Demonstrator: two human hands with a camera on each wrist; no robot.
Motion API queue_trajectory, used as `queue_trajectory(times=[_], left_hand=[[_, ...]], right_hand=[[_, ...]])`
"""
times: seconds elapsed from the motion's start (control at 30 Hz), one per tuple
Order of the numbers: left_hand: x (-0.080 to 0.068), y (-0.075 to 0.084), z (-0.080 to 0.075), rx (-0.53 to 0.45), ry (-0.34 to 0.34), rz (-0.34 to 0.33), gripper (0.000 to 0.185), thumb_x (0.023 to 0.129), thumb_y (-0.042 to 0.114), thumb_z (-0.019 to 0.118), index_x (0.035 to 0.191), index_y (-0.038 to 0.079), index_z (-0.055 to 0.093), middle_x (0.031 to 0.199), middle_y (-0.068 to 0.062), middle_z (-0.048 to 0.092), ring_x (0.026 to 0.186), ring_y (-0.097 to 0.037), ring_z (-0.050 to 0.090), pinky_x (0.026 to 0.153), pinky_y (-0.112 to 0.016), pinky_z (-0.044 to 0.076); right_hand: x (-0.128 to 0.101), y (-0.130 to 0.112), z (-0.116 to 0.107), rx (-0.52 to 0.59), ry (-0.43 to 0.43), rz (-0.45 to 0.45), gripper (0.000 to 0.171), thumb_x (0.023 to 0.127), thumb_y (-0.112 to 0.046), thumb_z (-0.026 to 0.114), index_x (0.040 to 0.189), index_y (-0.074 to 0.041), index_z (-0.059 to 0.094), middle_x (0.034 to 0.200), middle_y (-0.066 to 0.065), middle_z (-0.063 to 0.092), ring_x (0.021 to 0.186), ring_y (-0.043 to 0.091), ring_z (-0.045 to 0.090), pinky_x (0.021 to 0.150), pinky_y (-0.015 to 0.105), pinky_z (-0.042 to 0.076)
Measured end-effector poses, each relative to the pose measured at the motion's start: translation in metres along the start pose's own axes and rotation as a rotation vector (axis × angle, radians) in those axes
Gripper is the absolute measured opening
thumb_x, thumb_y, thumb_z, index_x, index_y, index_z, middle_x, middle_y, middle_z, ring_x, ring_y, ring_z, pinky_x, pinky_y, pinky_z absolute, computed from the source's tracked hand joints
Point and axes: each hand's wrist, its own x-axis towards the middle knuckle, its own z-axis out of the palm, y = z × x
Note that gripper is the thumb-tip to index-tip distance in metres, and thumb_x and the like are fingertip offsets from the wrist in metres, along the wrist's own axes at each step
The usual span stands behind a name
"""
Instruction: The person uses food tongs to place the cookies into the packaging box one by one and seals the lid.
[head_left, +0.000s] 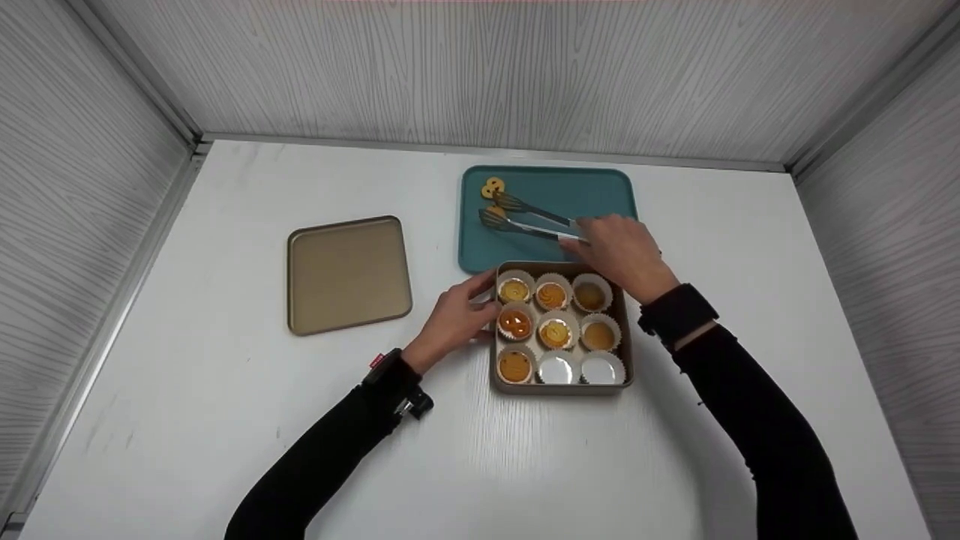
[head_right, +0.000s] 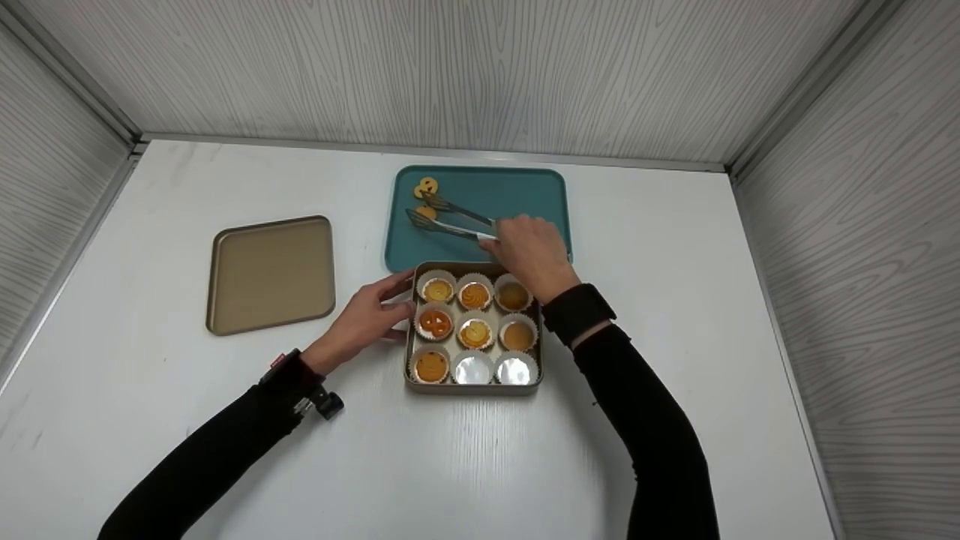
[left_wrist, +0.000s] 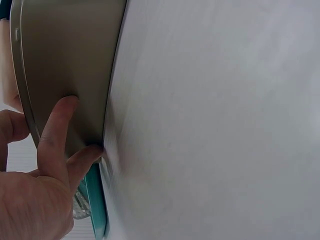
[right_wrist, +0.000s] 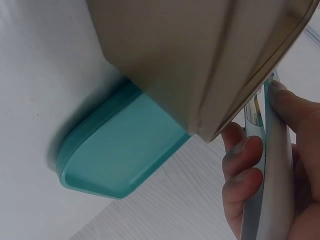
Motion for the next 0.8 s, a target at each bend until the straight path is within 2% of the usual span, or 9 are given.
queue_trajectory(times=[0.37,0.8], left_hand=[[0.001,-0.002,0.0,0.001,0.007,-0.001,0.066,0.098,0.011,0.062,0.16,0.015,0.041,0.16,-0.012,0.044,0.125,-0.028,0.065,0.075,-0.037,0.064],[-0.001,-0.002,0.0,0.02,-0.004,0.007,0.065,0.1,0.012,0.061,0.161,0.016,0.04,0.16,-0.012,0.045,0.126,-0.027,0.064,0.077,-0.035,0.064]], right_hand=[[-0.028,0.015,-0.011,0.049,0.037,0.006,0.039,0.1,-0.043,0.068,0.097,-0.004,0.069,0.065,0.007,0.055,0.059,0.024,0.051,0.053,0.04,0.044],[-0.074,0.028,-0.023,0.111,0.167,-0.042,0.04,0.098,-0.038,0.072,0.109,0.0,0.073,0.079,0.012,0.069,0.062,0.022,0.057,0.053,0.038,0.048]])
